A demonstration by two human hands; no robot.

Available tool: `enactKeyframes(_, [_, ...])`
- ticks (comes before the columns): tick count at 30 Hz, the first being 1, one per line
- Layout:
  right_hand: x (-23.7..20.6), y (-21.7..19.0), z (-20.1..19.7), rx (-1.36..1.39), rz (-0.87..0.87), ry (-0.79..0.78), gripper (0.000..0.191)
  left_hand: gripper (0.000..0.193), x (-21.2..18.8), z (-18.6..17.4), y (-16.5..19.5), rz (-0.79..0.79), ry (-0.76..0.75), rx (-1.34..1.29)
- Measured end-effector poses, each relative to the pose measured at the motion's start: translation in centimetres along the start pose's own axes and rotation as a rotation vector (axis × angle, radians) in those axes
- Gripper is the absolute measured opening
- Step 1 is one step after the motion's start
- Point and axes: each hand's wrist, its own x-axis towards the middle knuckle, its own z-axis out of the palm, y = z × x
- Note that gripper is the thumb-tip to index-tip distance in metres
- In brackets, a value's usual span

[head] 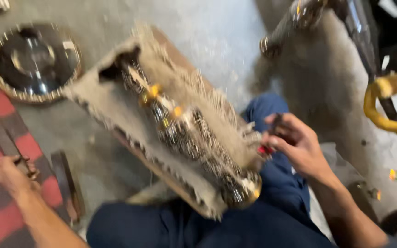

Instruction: The person sits cross-legged on the floor with an ornate metal vase resting on a cloth-covered board in their lap. They hold a chisel against the vase's decorated surface and strike it with a wooden mallet, repositioning the chisel repeatedly to work the pattern, steadying the vase with the other hand.

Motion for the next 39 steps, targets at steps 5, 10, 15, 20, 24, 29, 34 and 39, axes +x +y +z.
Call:
enactKeyframes(5, [-0.5,-0.5,3.2,0.075,-0.104,-0.181,0.041,0.049,-15.2,-4.1,0.6,0.034,-0.258,-0.119])
enactKeyframes(10, [-1.8,-1.2,5.3,0.006,-0.234,-0.356,0.036,0.054,-26.3,-3.7,1.3,-0.161,-0.396,0.014])
enactKeyframes(15, [-2.4,-0.5,6.7,-0.041,-0.298,-0.361,0.029,0.039,-32.6,-1.6,1.2,-0.097,-0.432,0.107])
enactKeyframes(20, [-3.4,0.2,8.1,-0.087,-0.368,-0.282,0.038,0.033,-35.3,-1.5,2.1,-0.032,-0.367,0.390])
enactKeyframes(24, [-4.0,0.2,8.7,-0.163,-0.524,-0.275,0.034,0.037,-36.0,-1.2,1.3,0.019,-0.389,0.333])
enactKeyframes(29, [-4.3,-0.2,9.1,-0.360,-0.551,-0.228,0.039,0.047,-35.3,-0.7,0.3,0.099,-0.532,0.303])
enactKeyframes(34, [-4.7,-0.1,9.2,-0.357,-0.624,-0.295,0.038,0.055,-33.7,0.3,1.9,0.159,-0.620,0.383])
enactKeyframes(39, [-4.8,0.7,9.7,-0.357,-0.677,-0.255,0.030,0.065,-31.7,1.1,5.6,0.265,-0.696,0.363])
